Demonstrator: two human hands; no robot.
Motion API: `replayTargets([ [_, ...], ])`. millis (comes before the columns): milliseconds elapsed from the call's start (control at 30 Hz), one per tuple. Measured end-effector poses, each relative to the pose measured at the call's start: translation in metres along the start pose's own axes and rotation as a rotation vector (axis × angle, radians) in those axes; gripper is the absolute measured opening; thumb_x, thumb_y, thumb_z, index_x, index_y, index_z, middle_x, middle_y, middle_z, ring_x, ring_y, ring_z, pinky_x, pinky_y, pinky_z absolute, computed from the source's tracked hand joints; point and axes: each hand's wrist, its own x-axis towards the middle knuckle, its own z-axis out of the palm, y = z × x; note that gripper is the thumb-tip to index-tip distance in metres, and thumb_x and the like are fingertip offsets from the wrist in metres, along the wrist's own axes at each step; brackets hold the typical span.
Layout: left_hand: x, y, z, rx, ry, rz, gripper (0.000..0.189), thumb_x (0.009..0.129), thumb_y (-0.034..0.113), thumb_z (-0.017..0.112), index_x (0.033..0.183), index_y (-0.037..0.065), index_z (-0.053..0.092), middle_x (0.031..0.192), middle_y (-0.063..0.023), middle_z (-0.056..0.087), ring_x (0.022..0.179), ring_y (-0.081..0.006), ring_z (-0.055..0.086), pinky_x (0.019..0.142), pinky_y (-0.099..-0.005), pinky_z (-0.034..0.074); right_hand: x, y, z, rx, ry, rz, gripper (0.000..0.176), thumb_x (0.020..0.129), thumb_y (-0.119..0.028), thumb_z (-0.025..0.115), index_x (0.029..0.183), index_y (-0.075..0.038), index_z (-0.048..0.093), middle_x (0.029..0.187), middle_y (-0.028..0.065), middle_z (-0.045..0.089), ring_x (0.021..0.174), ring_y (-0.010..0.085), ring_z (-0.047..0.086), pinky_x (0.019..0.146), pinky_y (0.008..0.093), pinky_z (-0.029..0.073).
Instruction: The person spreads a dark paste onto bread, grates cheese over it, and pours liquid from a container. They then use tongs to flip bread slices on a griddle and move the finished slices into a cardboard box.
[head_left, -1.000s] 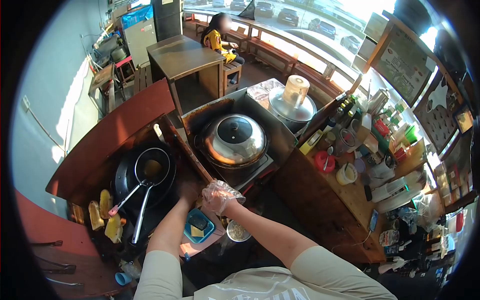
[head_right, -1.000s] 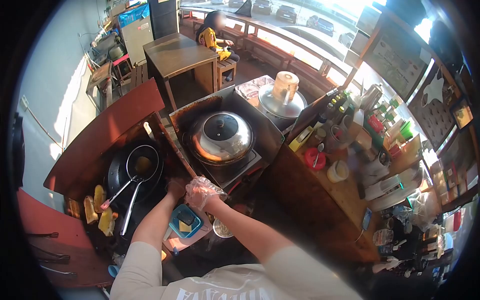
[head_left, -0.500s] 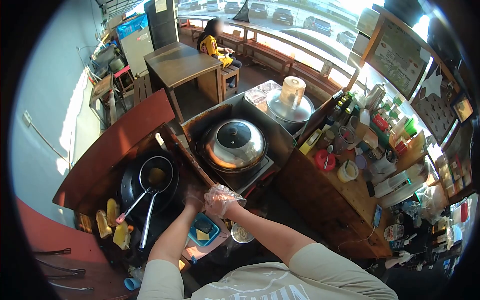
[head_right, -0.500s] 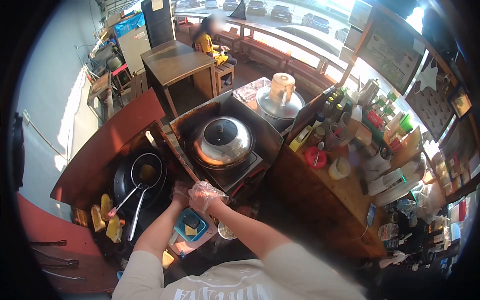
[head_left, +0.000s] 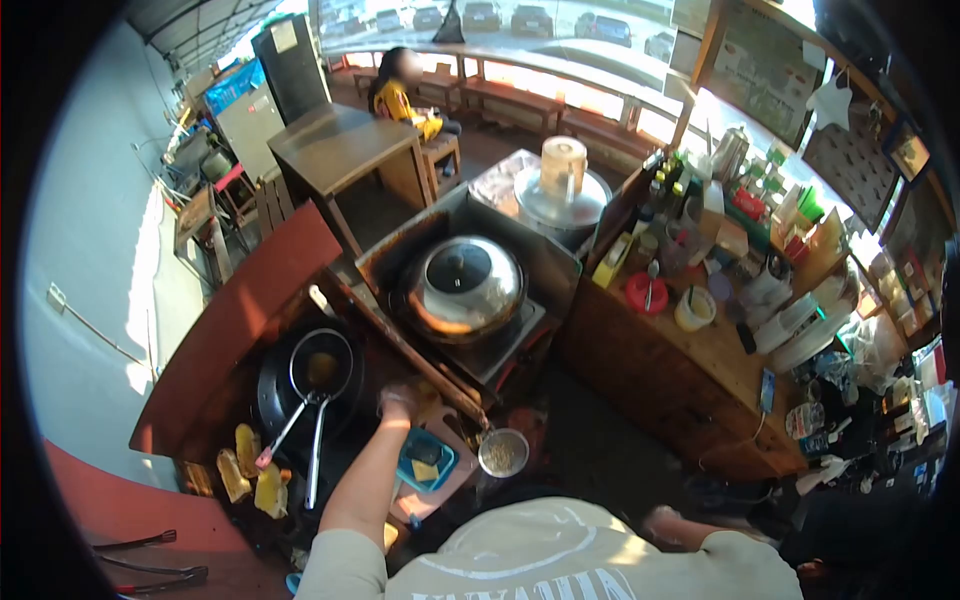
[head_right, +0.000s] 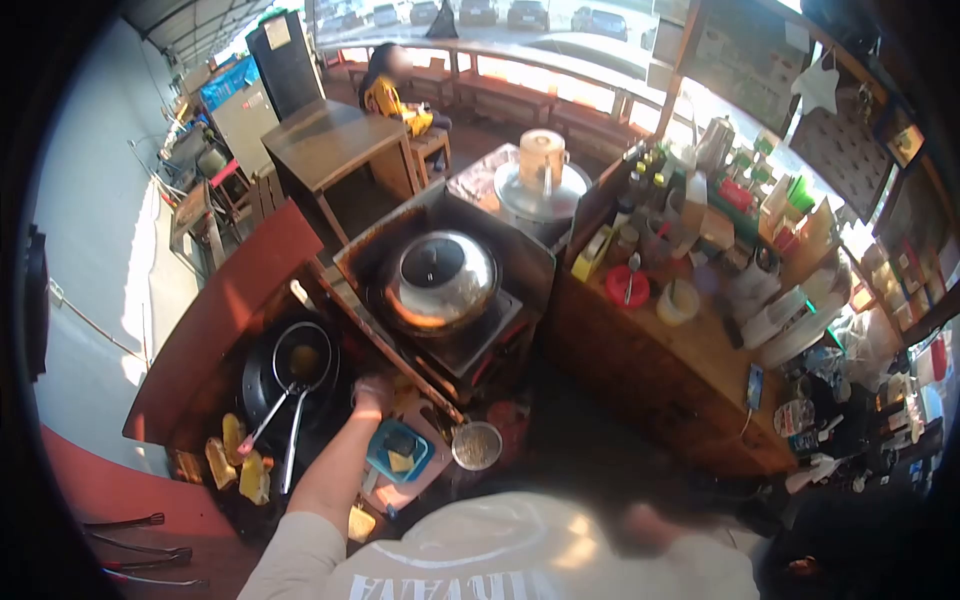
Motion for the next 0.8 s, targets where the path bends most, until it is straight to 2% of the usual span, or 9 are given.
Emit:
replayTargets([
  [100, -0.001, 0.007, -0.001, 0.032, -0.147, 0.014, 0.021, 0.088, 0.022, 0.059, 0.103, 0.016, 0.072, 0.104, -0.0111, 0.073, 0.101, -0.0282, 0.070, 0.080, -0.0400, 0.057, 0.001, 0.030, 0.092, 0.114, -0.044, 0.046, 0.038, 0.087, -0.036, 0.059, 0.110, -0.009, 0.070, 0.113, 0.0200, 0.066, 0.102, 0.0371, 0.064, 0.084, 0.0481, 0.052],
  [133, -0.004, 0.007, 0.008, -0.044, 0.006, -0.020, 0.020, 0.088, 0.022, 0.059, 0.102, 0.016, 0.073, 0.103, -0.0109, 0.074, 0.099, -0.0282, 0.070, 0.079, -0.0401, 0.057, 0.003, 0.027, 0.097, 0.143, -0.021, 0.046, 0.037, 0.087, -0.036, 0.059, 0.110, -0.009, 0.070, 0.113, 0.0199, 0.066, 0.102, 0.0369, 0.064, 0.084, 0.0480, 0.053],
  [167, 0.004, 0.007, 0.009, -0.123, 0.181, -0.061, 0.020, 0.088, 0.023, 0.060, 0.101, 0.016, 0.073, 0.103, -0.0106, 0.074, 0.097, -0.0282, 0.071, 0.077, -0.0402, 0.056, 0.005, 0.025, 0.096, 0.182, -0.001, 0.047, 0.037, 0.087, -0.035, 0.059, 0.110, -0.009, 0.070, 0.113, 0.0197, 0.066, 0.102, 0.0368, 0.064, 0.084, 0.0479, 0.053],
  [200, 0.002, 0.011, 0.003, -0.127, 0.174, -0.062, 0.020, 0.088, 0.023, 0.060, 0.101, 0.016, 0.073, 0.103, -0.0106, 0.074, 0.097, -0.0282, 0.071, 0.077, -0.0402, 0.056, 0.001, 0.023, 0.101, 0.213, 0.001, 0.054, 0.037, 0.087, -0.035, 0.059, 0.110, -0.009, 0.070, 0.113, 0.0195, 0.066, 0.101, 0.0366, 0.065, 0.083, 0.0477, 0.053],
  [267, -0.006, 0.014, -0.023, 0.006, -0.118, -0.088, 0.027, 0.090, 0.024, 0.059, 0.112, 0.013, 0.072, 0.119, -0.0098, 0.070, 0.111, -0.0253, 0.066, 0.088, -0.0386, 0.051, 0.003, 0.018, 0.097, 0.246, 0.018, 0.055, 0.036, 0.086, -0.034, 0.059, 0.110, -0.009, 0.070, 0.113, 0.0192, 0.067, 0.101, 0.0363, 0.065, 0.083, 0.0475, 0.053],
  [400, -0.016, 0.016, -0.033, 0.064, -0.125, -0.085, 0.031, 0.089, 0.023, 0.062, 0.117, 0.012, 0.070, 0.121, -0.0092, 0.069, 0.117, -0.0263, 0.063, 0.093, -0.0397, 0.047, 0.008, 0.013, 0.091, 0.279, 0.039, 0.050, 0.035, 0.086, -0.032, 0.059, 0.109, -0.010, 0.071, 0.112, 0.0185, 0.067, 0.100, 0.0356, 0.066, 0.082, 0.0470, 0.053],
  [500, -0.021, 0.016, -0.031, 0.054, 0.017, -0.082, 0.023, 0.087, 0.022, 0.061, 0.104, 0.014, 0.073, 0.111, -0.0097, 0.072, 0.109, -0.0276, 0.067, 0.090, -0.0393, 0.048, 0.012, 0.009, 0.087, 0.291, 0.050, 0.043, 0.034, 0.085, -0.031, 0.060, 0.109, -0.010, 0.071, 0.112, 0.0179, 0.068, 0.100, 0.0351, 0.066, 0.082, 0.0466, 0.054],
  [700, -0.020, 0.015, -0.024, 0.068, -0.003, -0.117, 0.025, 0.085, 0.022, 0.065, 0.108, 0.014, 0.074, 0.112, -0.0091, 0.072, 0.110, -0.0278, 0.067, 0.090, -0.0397, 0.050, 0.020, 0.006, 0.084, 0.301, 0.055, 0.041, 0.032, 0.084, -0.029, 0.060, 0.108, -0.011, 0.071, 0.112, 0.0169, 0.068, 0.098, 0.0341, 0.067, 0.081, 0.0459, 0.054],
  [800, -0.014, 0.013, -0.014, 0.027, -0.113, -0.096, 0.026, 0.088, 0.025, 0.061, 0.110, 0.015, 0.073, 0.115, -0.0077, 0.072, 0.111, -0.0248, 0.065, 0.088, -0.0396, 0.049, 0.022, 0.005, 0.085, 0.301, 0.057, 0.042, 0.031, 0.083, -0.027, 0.060, 0.108, -0.012, 0.071, 0.111, 0.0164, 0.069, 0.098, 0.0336, 0.067, 0.080, 0.0455, 0.055],
])
